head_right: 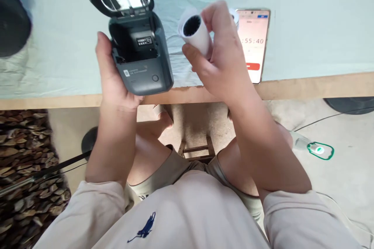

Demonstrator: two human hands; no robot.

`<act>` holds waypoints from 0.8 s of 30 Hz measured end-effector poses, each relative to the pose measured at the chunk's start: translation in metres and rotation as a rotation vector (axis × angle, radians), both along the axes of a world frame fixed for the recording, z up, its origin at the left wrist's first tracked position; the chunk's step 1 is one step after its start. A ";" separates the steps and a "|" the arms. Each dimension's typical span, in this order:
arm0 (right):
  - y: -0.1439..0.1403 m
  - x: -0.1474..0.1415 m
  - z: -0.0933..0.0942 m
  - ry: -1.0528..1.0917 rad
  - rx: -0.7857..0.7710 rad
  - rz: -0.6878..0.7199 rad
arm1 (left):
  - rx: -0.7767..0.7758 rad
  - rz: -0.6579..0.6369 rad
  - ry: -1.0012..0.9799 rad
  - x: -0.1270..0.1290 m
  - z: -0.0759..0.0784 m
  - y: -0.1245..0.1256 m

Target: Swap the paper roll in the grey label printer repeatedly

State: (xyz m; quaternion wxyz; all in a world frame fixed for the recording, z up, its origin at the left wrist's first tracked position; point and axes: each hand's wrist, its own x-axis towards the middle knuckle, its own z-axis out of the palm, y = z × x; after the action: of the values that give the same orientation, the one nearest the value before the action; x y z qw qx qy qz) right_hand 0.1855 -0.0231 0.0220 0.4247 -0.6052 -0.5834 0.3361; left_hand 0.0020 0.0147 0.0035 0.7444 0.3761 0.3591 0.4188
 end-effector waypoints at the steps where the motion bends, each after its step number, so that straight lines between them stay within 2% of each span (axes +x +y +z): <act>1: 0.000 0.000 0.001 -0.151 0.021 -0.004 | -0.002 0.023 -0.002 -0.002 0.000 0.001; 4: 0.005 -0.003 0.000 -0.607 -0.008 -0.012 | -0.006 0.100 -0.030 -0.003 -0.002 0.004; 6: 0.010 -0.006 -0.004 -0.788 -0.104 -0.040 | -0.001 0.128 -0.044 -0.003 -0.003 0.005; 8: 0.014 -0.009 -0.009 -0.873 -0.185 -0.055 | 0.007 0.129 -0.052 -0.003 -0.003 0.005; 11: 0.018 -0.010 -0.006 -0.888 -0.196 0.016 | 0.020 0.109 -0.060 -0.003 -0.002 0.005; 13: 0.019 -0.004 0.005 -0.852 -0.116 0.026 | 0.033 0.099 -0.064 -0.003 -0.002 0.004; 15: 0.020 0.006 0.019 -0.823 -0.026 -0.084 | 0.038 0.098 -0.055 -0.004 -0.002 0.004; 17: 0.024 0.017 0.027 -0.824 -0.033 -0.277 | 0.027 0.100 -0.031 -0.004 -0.003 0.003; 19: 0.029 0.027 0.024 -0.840 -0.196 -0.380 | 0.004 0.100 0.002 -0.005 -0.003 0.003; 21: 0.035 0.031 0.013 -0.835 -0.348 -0.364 | -0.010 0.101 0.029 -0.005 -0.003 0.003; 22: 0.037 0.032 0.007 -0.825 -0.379 -0.344 | -0.012 0.102 0.038 -0.005 -0.003 0.003; 24: 0.038 0.033 -0.001 -0.788 -0.341 -0.310 | -0.007 0.099 0.056 -0.005 -0.003 0.002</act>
State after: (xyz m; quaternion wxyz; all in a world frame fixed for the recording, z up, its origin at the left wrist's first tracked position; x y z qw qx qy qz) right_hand 0.2185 0.0153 0.0210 0.1097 -0.8285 -0.5393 0.1039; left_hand -0.0028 0.0166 0.0008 0.7137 0.3669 0.3992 0.4434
